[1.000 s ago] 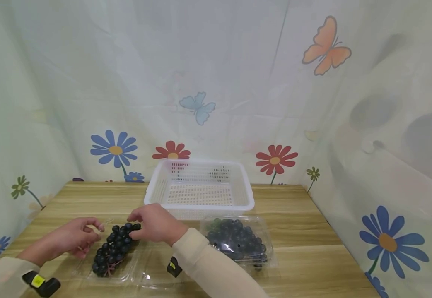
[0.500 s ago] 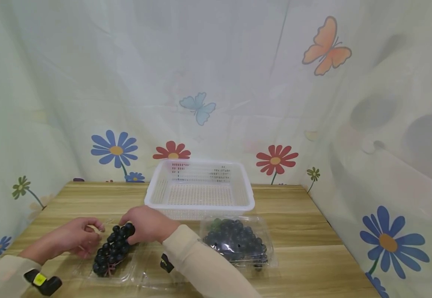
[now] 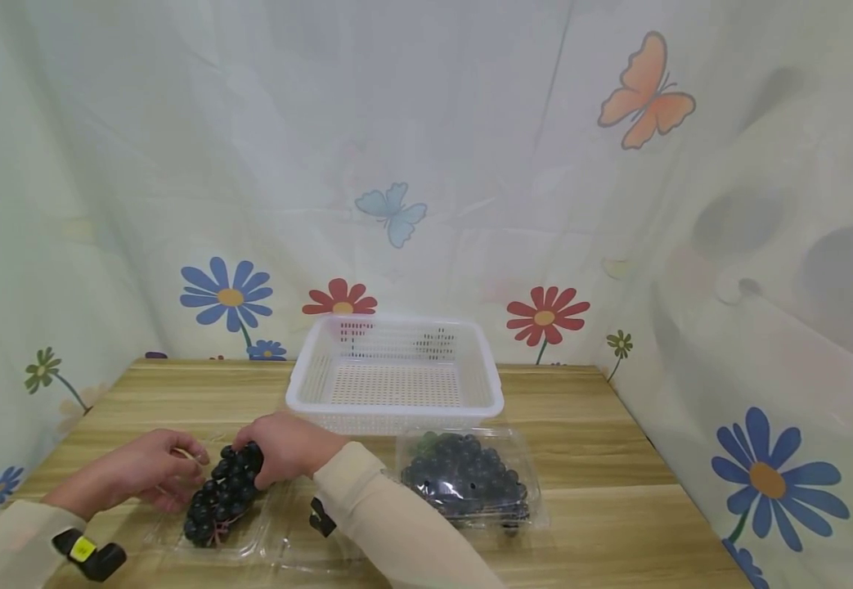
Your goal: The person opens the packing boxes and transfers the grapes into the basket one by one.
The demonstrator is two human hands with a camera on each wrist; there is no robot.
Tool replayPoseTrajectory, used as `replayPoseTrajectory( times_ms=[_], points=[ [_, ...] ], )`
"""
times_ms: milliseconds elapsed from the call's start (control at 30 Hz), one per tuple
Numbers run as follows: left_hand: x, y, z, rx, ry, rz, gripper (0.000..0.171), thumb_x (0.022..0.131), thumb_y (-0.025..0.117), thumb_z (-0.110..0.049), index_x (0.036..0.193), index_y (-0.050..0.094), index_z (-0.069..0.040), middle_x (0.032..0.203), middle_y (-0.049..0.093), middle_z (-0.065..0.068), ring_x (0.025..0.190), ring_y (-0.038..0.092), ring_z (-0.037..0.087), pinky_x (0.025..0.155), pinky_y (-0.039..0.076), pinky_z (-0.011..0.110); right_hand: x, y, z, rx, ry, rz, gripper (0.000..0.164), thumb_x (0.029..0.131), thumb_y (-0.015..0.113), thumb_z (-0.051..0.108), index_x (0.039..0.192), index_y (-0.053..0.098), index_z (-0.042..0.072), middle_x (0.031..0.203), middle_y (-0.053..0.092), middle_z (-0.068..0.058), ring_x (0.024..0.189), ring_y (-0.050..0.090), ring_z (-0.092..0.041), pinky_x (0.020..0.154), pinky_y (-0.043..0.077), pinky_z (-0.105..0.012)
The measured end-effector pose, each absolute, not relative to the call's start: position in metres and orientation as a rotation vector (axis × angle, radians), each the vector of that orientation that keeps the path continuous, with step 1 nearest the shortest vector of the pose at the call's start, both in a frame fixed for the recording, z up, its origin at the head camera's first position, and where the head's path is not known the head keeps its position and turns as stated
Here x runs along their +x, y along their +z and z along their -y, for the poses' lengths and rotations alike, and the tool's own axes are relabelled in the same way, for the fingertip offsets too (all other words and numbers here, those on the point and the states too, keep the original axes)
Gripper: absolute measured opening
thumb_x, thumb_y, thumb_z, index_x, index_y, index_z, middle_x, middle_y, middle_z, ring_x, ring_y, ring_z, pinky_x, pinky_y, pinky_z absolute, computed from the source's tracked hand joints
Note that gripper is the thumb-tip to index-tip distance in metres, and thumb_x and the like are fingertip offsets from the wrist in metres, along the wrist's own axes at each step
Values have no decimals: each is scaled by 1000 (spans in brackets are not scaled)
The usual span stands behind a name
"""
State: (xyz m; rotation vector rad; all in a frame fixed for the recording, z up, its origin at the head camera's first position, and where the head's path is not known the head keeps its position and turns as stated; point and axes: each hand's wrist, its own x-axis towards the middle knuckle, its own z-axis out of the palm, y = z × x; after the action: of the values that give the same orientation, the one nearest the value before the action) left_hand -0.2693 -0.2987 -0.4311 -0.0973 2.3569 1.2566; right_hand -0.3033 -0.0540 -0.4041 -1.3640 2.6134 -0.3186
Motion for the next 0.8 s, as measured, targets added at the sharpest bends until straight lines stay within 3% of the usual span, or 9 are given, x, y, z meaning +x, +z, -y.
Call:
replayPoseTrajectory(
  times_ms=[600,800],
  points=[
    [-270,-432,298,-110,1232,-2373,27,96,57,-5,120,61,5,99,68,12,75,71,25,66,65,40,-304,-400,68,-1262,-207,-2592,61,76,91,23,132,65,23,120,69,14,103,60,3,95,47,-11],
    [-270,-432,294,-104,1234,-2383,28,95,58,-4,121,61,6,99,69,12,77,73,26,64,64,41,-307,-407,75,-1290,-152,-2594,41,75,90,21,111,71,23,96,67,16,87,60,0,79,47,-11]
  ],
)
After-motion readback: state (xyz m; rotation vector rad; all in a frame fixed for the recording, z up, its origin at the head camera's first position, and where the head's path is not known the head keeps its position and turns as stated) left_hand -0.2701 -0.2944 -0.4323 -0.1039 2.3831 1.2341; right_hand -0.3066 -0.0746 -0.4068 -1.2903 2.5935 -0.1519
